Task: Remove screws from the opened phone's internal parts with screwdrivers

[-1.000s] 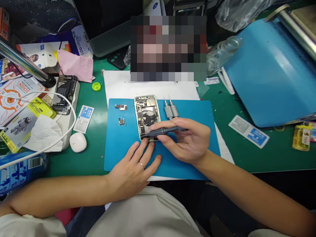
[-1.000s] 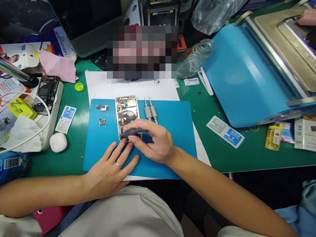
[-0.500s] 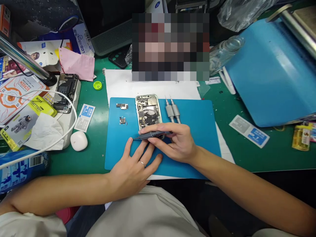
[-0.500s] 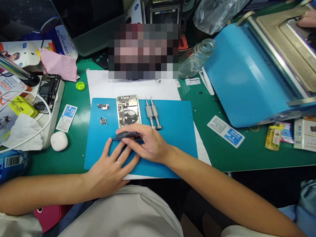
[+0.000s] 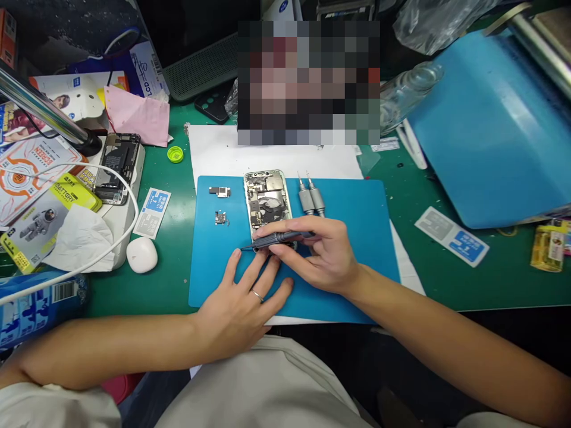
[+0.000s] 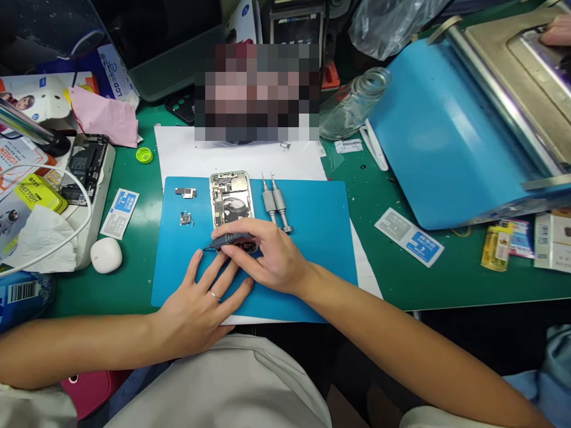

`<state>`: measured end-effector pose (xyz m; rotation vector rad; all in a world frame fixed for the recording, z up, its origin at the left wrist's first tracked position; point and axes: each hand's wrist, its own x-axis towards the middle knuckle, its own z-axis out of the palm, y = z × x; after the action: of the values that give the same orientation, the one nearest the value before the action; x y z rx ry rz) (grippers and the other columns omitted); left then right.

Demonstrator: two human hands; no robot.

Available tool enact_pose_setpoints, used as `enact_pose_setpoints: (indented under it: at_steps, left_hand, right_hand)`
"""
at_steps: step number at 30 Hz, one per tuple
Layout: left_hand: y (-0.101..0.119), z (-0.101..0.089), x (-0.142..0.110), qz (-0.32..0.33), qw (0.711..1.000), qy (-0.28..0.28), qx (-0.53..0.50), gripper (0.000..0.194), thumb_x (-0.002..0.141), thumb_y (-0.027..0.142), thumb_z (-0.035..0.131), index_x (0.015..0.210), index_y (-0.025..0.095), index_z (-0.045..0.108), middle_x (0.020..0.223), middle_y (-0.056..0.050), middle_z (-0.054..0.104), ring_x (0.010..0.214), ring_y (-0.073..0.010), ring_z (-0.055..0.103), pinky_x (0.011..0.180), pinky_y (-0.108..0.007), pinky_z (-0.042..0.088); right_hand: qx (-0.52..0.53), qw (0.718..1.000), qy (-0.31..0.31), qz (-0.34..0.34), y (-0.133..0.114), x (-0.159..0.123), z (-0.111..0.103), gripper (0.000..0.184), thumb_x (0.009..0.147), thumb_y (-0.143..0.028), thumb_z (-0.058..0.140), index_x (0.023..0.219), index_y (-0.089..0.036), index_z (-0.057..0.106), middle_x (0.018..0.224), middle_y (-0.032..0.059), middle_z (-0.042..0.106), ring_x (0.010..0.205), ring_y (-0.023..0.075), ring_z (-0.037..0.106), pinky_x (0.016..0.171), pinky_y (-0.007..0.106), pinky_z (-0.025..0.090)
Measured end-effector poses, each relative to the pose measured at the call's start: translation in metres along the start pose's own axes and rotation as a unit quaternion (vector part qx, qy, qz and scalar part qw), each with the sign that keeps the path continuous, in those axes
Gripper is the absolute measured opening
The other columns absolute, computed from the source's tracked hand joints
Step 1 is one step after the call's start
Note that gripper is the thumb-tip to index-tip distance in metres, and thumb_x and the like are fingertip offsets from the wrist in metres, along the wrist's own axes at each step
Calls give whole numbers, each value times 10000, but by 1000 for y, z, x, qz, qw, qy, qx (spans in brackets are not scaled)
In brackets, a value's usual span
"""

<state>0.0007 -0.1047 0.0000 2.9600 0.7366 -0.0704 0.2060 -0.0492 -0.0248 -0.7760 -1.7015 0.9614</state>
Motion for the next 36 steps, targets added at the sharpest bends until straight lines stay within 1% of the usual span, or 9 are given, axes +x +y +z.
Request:
enact_pose_setpoints:
  at_steps: [5, 9, 12, 20, 23, 26, 31, 36]
  left_hand:
    - [0, 0, 0, 0, 1000, -2, -5, 797, 948, 540, 636, 1579, 125, 384, 1631, -252, 371, 1517, -435, 328, 1163, -665, 345]
    - [-1, 0, -1, 3, 1000, -8, -7, 804, 953, 542, 630, 1586, 120, 373, 1631, -262, 363, 1524, -445, 316, 1162, -661, 348]
    - [-1, 0, -1, 4, 1000, -9, -3, 794, 960, 542, 619, 1586, 119, 373, 1632, -262, 362, 1522, -448, 319, 1152, -664, 359]
    - [-1, 1, -1, 6, 1000, -16, 3, 820, 958, 553, 618, 1596, 114, 350, 1648, -267, 331, 1547, -456, 265, 1168, -670, 325]
    - [-1, 1, -1, 7, 1000, -11, 2, 807, 955, 556, 626, 1586, 122, 371, 1642, -269, 342, 1548, -452, 269, 1167, -675, 321]
    - [-1, 0, -1, 3, 1000, -9, -1, 780, 956, 555, 629, 1573, 137, 400, 1633, -253, 370, 1539, -448, 294, 1162, -671, 335]
    - [-1, -3, 0, 1, 1000, -18, -9, 737, 970, 525, 613, 1574, 156, 406, 1643, -232, 367, 1540, -452, 287, 1134, -702, 354]
    - [0, -3, 0, -3, 1000, -27, -12, 753, 972, 528, 609, 1589, 160, 384, 1664, -228, 328, 1553, -458, 248, 1132, -725, 342]
  right_hand:
    - [4, 1000, -3, 12, 1, 0, 3, 405, 926, -111, 683, 1268, -319, 619, 1152, 23, 793, 1050, 211, 790, 862, 331, 702]
    - [-14, 1000, 1, 0, 4, -3, 4, 460, 930, -101, 679, 1322, -301, 544, 1171, 53, 778, 1081, 210, 779, 851, 345, 704]
    - [-20, 1000, -4, 6, 6, -4, 4, 471, 937, -102, 677, 1335, -291, 511, 1177, 67, 768, 1091, 201, 771, 837, 345, 703]
    - [-41, 999, 3, 16, 4, -2, 3, 441, 936, -115, 689, 1316, -263, 522, 1131, 70, 776, 1052, 191, 780, 826, 325, 698]
    - [-47, 999, 15, 3, 2, -1, 2, 431, 938, -128, 688, 1316, -256, 524, 1123, 71, 781, 1036, 196, 784, 815, 331, 704]
    - [-47, 998, 35, -23, 1, 1, 0, 495, 937, -105, 671, 1372, -272, 501, 1118, 61, 780, 1025, 198, 784, 801, 334, 710]
    - [-38, 993, 97, -47, -1, 3, -4, 600, 943, -73, 638, 1449, -352, 475, 1120, 32, 751, 1002, 207, 784, 762, 330, 718]
    - [-57, 992, 105, -40, -2, 2, -4, 624, 943, -83, 634, 1464, -383, 468, 1129, 36, 720, 998, 218, 778, 739, 349, 719]
